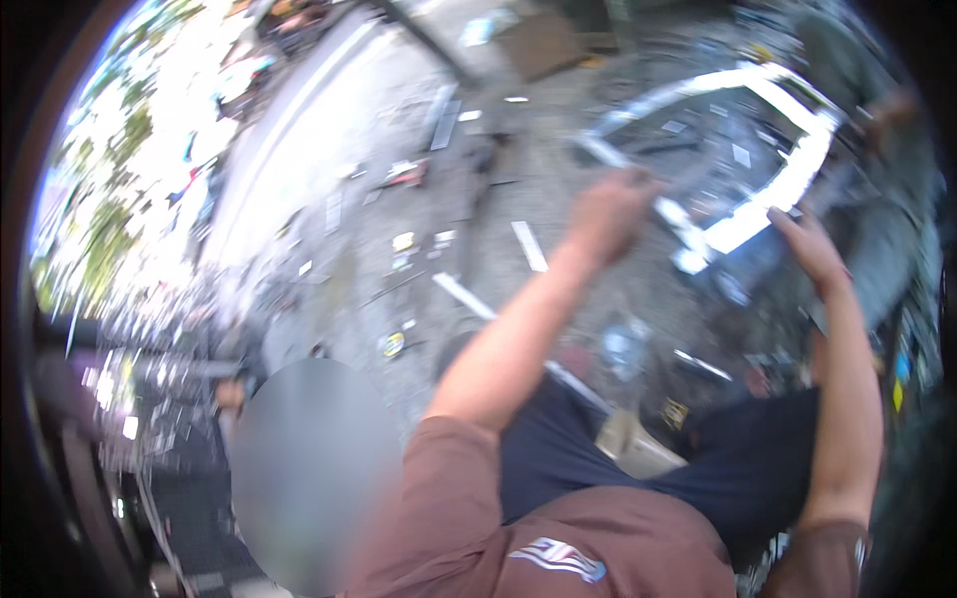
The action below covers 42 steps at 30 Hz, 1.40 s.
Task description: The person sits on the floor and positions metal bars onto a partially assembled frame while a coworker uses an angle grinder to cut and smooth the metal pieces. The person adjusts the alignment of the bars and holds them in place as the coworker works.
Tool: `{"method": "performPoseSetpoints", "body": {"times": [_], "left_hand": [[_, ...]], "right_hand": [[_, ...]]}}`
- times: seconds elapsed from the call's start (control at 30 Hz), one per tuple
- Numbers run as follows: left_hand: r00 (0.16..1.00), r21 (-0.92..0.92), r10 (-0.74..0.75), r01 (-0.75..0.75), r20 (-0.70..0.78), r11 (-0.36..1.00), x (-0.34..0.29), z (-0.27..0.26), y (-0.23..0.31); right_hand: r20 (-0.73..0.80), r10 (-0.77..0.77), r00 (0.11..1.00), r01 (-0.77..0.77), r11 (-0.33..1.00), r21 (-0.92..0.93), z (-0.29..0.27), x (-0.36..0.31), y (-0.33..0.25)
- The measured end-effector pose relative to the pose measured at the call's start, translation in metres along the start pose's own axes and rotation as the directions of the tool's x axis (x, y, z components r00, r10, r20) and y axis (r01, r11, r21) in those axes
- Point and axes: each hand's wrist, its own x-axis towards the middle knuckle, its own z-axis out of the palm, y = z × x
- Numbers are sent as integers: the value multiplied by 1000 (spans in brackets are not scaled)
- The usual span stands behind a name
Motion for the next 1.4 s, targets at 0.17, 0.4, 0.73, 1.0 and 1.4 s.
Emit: {"method": "performPoseSetpoints", "body": {"times": [0.17, 0.4, 0.73, 1.0, 1.4], "left_hand": [[999, -9, 17, -17, 37, 1000, 1, -7, 4], [1000, -74, 6, -4, 20, 997, -3, -11, 11], [998, -3, 26, -26, 64, 1000, -4, -20, 26], [999, 7, 41, -41, 25, 999, -7, -15, 20], [1000, 3, -3, 3, 30, 1000, -7, -17, 21]], "right_hand": [[45, -142, 989, 142, 990, 10, -4, 30, 47], [-74, -67, 995, 70, 997, 41, 5, -4, 4], [-87, 44, 995, -56, 988, -145, 10, -12, -28], [-21, 75, 997, -77, 990, -115, 3, -8, -30], [85, 94, 992, -80, 984, -157, -5, -16, -45]]}}
